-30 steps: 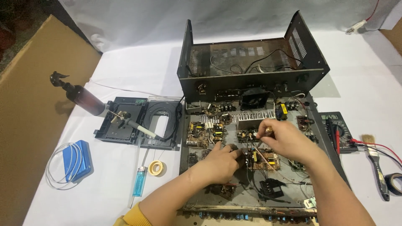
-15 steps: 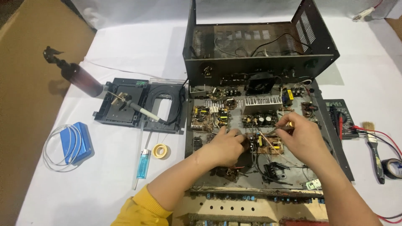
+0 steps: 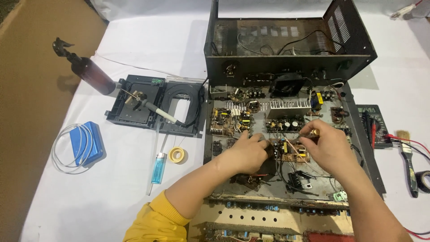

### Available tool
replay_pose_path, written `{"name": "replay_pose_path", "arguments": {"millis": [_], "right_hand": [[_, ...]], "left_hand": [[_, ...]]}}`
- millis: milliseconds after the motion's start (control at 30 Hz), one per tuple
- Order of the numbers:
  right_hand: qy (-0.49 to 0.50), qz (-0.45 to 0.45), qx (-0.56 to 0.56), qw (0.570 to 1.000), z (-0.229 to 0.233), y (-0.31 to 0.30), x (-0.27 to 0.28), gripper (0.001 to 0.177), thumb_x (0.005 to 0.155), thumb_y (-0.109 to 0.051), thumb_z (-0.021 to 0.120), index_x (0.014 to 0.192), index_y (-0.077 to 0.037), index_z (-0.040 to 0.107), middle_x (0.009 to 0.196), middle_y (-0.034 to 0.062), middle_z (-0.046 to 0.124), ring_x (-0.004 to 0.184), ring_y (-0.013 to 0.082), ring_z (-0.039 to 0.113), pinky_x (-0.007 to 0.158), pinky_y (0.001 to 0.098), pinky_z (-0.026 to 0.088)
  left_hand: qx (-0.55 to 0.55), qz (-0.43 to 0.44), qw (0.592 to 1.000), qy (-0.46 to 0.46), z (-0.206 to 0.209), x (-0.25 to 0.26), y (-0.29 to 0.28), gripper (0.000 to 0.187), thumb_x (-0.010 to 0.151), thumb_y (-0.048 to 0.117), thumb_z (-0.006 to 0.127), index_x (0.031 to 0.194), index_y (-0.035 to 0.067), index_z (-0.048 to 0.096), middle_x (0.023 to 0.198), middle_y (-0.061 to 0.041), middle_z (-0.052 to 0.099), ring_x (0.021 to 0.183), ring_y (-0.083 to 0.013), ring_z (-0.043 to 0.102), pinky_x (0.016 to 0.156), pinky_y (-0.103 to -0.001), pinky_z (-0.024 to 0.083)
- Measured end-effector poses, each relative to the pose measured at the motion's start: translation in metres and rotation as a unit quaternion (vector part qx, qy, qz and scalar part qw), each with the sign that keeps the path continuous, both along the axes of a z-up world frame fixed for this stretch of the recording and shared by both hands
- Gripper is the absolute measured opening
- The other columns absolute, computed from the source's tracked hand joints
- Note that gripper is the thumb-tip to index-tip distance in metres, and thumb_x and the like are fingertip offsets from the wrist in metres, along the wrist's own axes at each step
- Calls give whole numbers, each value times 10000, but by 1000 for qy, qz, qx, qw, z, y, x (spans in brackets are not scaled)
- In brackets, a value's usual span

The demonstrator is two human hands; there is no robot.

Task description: The person uses a screwdriver to unscrew and remove several small circuit boards from a larger electronic chassis. They carefully detach the components and set them aside on the workbench.

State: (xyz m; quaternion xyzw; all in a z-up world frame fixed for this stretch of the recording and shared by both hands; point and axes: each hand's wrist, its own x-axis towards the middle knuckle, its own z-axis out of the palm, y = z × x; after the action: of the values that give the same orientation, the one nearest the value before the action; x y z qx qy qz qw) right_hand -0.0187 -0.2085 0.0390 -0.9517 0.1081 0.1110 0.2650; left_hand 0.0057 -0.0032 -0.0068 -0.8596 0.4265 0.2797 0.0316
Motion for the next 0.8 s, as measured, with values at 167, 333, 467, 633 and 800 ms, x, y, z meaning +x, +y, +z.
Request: {"name": "replay_pose_path", "arguments": {"millis": [167, 333, 467, 633, 800], "right_hand": [[-16, 0, 1, 1000, -1, 2, 0, 77, 945, -182, 721, 993, -127, 698, 985, 62, 777, 731, 234, 683, 712, 389, 509], [2, -15, 17, 1000, 5, 6, -3, 114, 951, -187, 717, 1041, -127, 683, 1020, 70, 766, 671, 232, 637, 660, 384, 501], [-21, 5, 14, 1000, -9, -4, -2, 71, 946, -169, 701, 1006, -134, 685, 1046, 25, 776, 600, 215, 592, 645, 388, 478], [-54, 19, 28, 998, -24, -12, 3, 91, 919, -173, 747, 994, -130, 719, 1004, 40, 802, 878, 216, 761, 774, 369, 574], [-126, 52, -2, 991, -33, -13, 3, 227, 909, -170, 802, 1072, -22, 749, 943, 205, 784, 899, 372, 767, 770, 440, 624]], "left_hand": [[10, -13, 1000, -14, -12, 3, -2, 315, 938, 175, 588, 1201, 138, 759, 1511, -103, 481, 1465, -346, 302, 1133, -672, 245], [2, -7, 1000, -5, -8, 3, -1, 321, 942, 182, 608, 1222, 141, 759, 1583, -112, 412, 1508, -367, 248, 1168, -701, 197], [19, -9, 1000, -3, -5, 3, -1, 331, 938, 173, 608, 1237, 156, 749, 1541, -104, 450, 1497, -360, 262, 1160, -677, 209], [20, -7, 1000, 3, -7, 2, 0, 331, 943, 241, 657, 1245, 140, 747, 1615, -123, 385, 1526, -367, 228, 1172, -673, 193], [-55, -8, 997, -59, -37, 4, 3, 402, 867, 288, 758, 1214, 87, 742, 1436, -174, 557, 1437, -451, 377, 1109, -694, 280]]}}
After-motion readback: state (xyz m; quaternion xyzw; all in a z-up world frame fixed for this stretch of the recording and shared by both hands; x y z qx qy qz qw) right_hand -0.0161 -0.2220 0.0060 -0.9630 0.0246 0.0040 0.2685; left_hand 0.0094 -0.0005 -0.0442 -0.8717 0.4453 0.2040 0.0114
